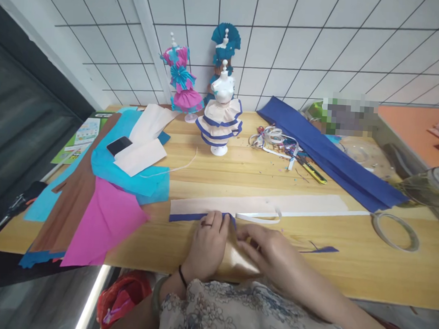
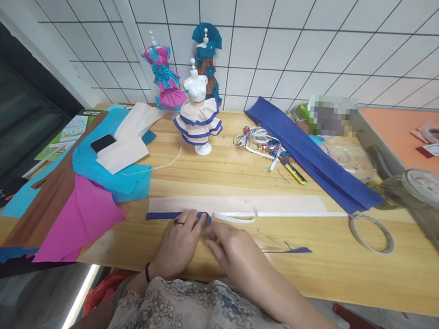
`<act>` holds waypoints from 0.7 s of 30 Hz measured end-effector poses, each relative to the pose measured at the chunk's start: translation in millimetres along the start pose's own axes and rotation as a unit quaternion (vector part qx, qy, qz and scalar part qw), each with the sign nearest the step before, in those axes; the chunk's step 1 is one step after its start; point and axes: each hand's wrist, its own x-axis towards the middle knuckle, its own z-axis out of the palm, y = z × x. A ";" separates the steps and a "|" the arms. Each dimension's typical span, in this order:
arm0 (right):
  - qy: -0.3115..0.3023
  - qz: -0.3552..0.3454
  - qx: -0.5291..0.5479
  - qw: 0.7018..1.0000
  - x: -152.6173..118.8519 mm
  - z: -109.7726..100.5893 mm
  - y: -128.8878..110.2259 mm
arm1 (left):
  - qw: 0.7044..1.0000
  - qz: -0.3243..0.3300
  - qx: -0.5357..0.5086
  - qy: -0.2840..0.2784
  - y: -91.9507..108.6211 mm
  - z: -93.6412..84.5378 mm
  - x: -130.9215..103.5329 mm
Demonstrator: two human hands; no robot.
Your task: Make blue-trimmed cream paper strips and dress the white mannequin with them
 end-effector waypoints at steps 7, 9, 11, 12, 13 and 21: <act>0.025 -0.013 -0.020 0.999 2.0 -15.0 21.6 | 1.000 -0.005 0.004 -0.003 -0.8 2.9 0.1; 0.112 -0.002 -0.091 0.990 6.4 -16.5 39.2 | 1.000 -0.005 0.011 0.003 -0.5 4.2 -0.3; 0.142 -0.009 -0.136 0.980 8.5 -15.7 51.7 | 1.000 -0.004 0.013 0.009 -0.4 6.2 -1.0; 0.135 -0.014 -0.149 0.980 8.5 -14.8 55.4 | 1.000 -0.004 0.014 0.012 -0.4 7.1 -1.3; 0.121 -0.019 -0.156 0.980 8.0 -14.0 57.7 | 1.000 -0.004 0.013 0.014 -0.3 7.9 -1.5; 0.051 0.014 -0.148 0.988 0.9 -23.5 74.8 | 1.000 0.002 0.002 0.012 -0.6 9.2 -1.2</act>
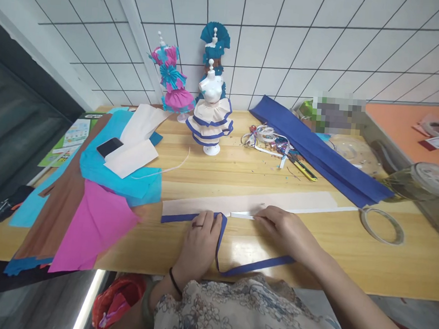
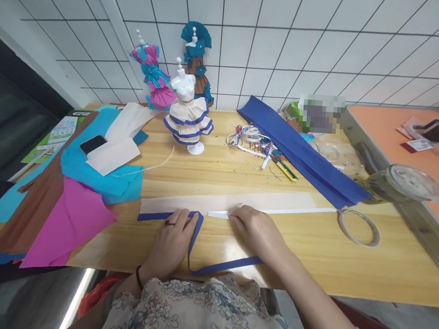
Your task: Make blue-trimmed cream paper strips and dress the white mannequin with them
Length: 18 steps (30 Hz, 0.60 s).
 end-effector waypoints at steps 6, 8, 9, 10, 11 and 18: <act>0.033 0.059 0.003 0.998 -8.3 -9.7 26.4 | 1.000 0.002 -0.001 0.007 -1.1 4.5 -1.6; 0.044 0.080 0.008 0.996 -12.5 -12.8 36.5 | 1.000 0.002 0.001 0.006 -0.8 4.1 -1.0; 0.050 0.088 0.010 0.995 -14.5 -14.1 42.1 | 1.000 0.003 0.001 0.005 -0.6 3.8 -0.6; 0.055 0.094 0.012 0.994 -16.5 -15.2 48.0 | 1.000 0.002 0.002 0.005 -0.4 3.5 -0.3; 0.060 0.100 0.013 0.993 -18.4 -16.1 54.1 | 1.000 0.001 0.003 0.004 -0.3 3.4 -0.1; 0.125 0.152 -0.025 0.980 -34.7 -25.8 101.6 | 1.000 0.005 0.014 0.004 -1.3 5.7 -1.5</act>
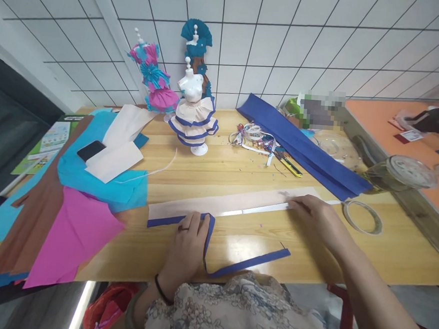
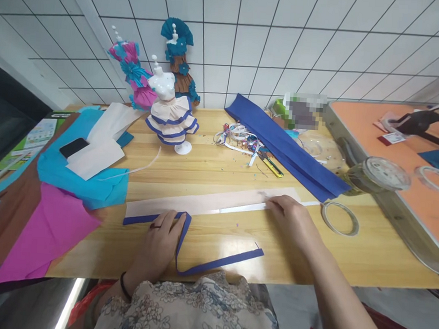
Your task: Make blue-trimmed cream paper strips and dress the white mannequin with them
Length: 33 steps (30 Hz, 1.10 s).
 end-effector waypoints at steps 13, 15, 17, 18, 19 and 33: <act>0.120 0.120 -0.194 0.966 -14.2 -41.6 95.9 | 1.000 0.006 0.003 0.016 0.9 -1.5 1.6; 0.145 0.123 -0.197 0.962 -16.5 -45.1 89.3 | 1.000 0.005 0.005 0.018 1.3 -1.3 1.6; 0.198 0.115 -0.185 0.956 -17.9 -44.0 67.9 | 1.000 0.002 0.007 0.018 1.6 -1.3 1.3; 0.228 0.101 -0.170 0.953 -18.6 -41.0 51.5 | 1.000 0.001 0.008 0.017 1.8 -1.4 1.1; 0.244 0.077 -0.151 0.955 -19.3 -36.3 31.9 | 1.000 0.001 0.007 0.016 2.0 -1.6 0.9; -0.242 -0.448 0.049 0.859 -36.8 55.2 -171.8 | 0.996 -0.006 -0.091 -0.022 -7.6 -13.8 9.9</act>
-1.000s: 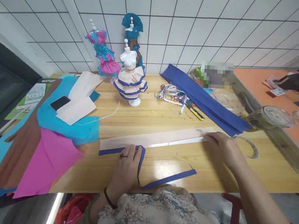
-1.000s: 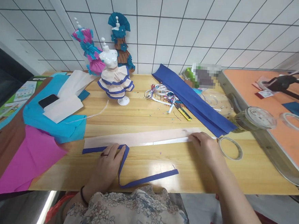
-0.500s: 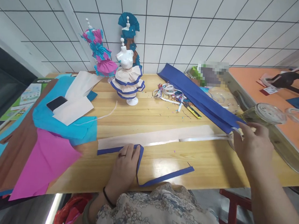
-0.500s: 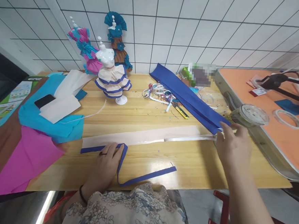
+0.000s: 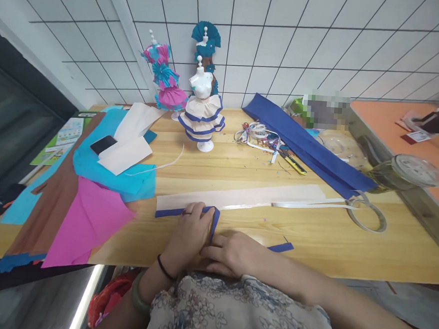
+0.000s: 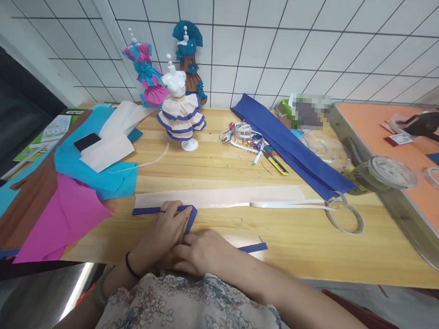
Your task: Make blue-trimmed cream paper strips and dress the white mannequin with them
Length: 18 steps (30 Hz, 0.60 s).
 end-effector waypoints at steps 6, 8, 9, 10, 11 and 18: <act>0.034 0.019 -0.068 0.997 1.6 6.5 2.9 | 1.000 0.004 -0.019 0.011 -2.7 0.9 0.2; 0.054 0.039 -0.055 0.996 -6.6 -3.1 4.2 | 1.000 0.006 -0.020 0.014 -3.2 1.6 -0.6; 0.060 0.059 -0.040 0.996 -12.1 -9.5 5.2 | 1.000 0.007 -0.019 0.015 -3.7 2.2 -0.9; 0.068 0.083 -0.022 0.994 -18.1 -16.4 6.6 | 1.000 0.008 -0.017 0.016 -4.2 2.8 -1.1; 0.076 0.112 0.001 0.991 -24.1 -23.4 8.7 | 1.000 0.010 -0.014 0.016 -4.7 3.5 -1.2; 0.164 0.292 0.160 0.928 -49.2 -45.9 41.7 | 1.000 0.012 0.001 0.014 -6.5 6.0 -0.1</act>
